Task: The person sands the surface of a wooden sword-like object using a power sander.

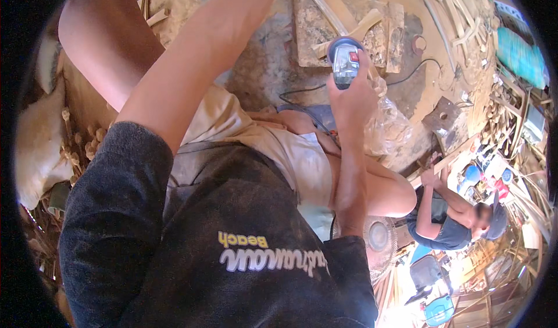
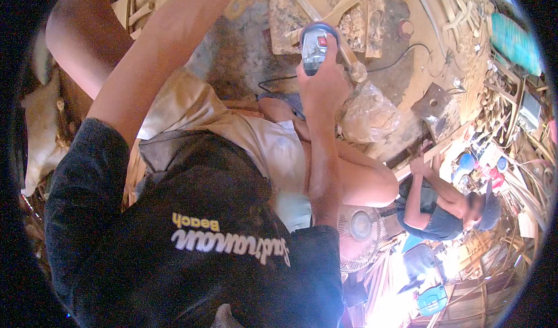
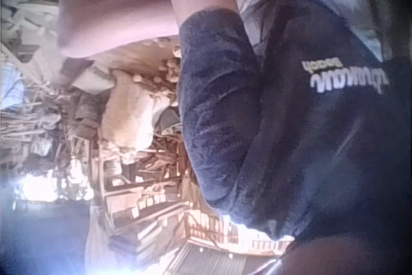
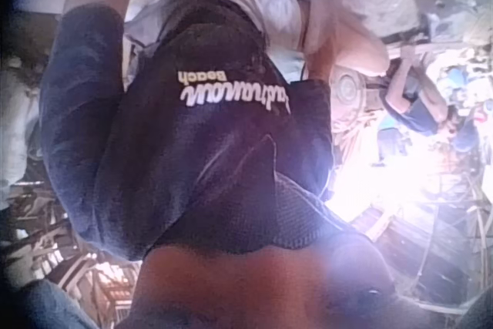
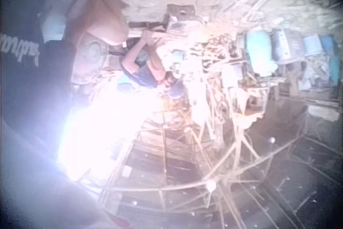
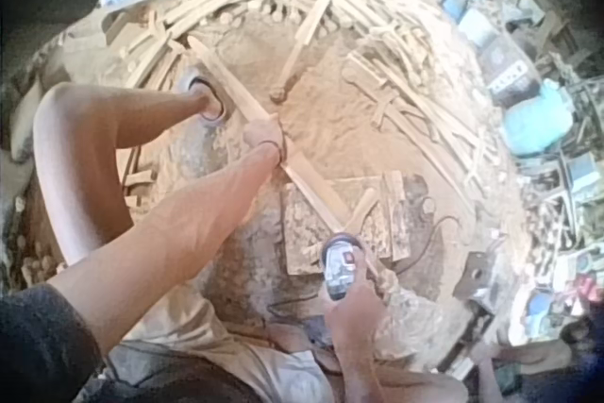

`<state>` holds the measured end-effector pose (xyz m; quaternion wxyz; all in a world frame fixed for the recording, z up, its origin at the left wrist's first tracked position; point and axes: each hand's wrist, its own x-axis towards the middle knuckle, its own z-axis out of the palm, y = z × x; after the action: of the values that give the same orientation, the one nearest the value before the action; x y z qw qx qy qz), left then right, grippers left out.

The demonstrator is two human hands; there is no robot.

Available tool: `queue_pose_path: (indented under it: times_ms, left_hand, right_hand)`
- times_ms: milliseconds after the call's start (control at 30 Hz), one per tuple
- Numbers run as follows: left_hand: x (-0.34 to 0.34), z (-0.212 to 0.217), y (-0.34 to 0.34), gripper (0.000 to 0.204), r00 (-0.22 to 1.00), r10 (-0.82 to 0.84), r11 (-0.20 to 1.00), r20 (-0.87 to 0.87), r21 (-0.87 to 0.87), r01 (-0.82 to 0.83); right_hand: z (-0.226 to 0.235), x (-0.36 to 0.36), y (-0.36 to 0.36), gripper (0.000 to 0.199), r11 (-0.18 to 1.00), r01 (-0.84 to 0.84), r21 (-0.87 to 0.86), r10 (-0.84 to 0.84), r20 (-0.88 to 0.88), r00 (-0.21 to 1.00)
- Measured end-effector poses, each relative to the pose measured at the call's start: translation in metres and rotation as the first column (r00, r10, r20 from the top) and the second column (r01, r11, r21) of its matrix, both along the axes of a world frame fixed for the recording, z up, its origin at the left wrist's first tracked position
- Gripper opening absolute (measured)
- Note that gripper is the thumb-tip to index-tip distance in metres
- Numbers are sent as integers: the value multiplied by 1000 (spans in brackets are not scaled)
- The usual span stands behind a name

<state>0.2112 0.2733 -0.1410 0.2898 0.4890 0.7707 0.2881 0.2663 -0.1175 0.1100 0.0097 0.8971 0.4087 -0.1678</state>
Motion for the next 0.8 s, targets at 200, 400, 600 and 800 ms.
queue_pose_path:
  times_ms: [200, 400, 600, 800]
  left_hand:
    - [16, 14, -8, 58, 981, 102, 994, 164, -51, -95]
    - [7, 0, 7, 61, 990, -104, 994, -94, -27, 101]
    - [-13, -12, 33, 57, 927, -130, 987, 352, -42, 154]
    - [-10, 40, 71, 47, -338, 5, 971, 941, 77, 228]
  right_hand:
    - [5, 6, -5, 91, 1000, 8, 2, -8, 4, 1000]
    - [3, 1, -8, 87, 999, 5, 35, -4, -10, 1000]
    - [50, 42, -23, 84, 867, 185, 463, -214, 10, 977]
    - [86, 128, -68, 84, 693, 111, 712, -486, 348, 801]
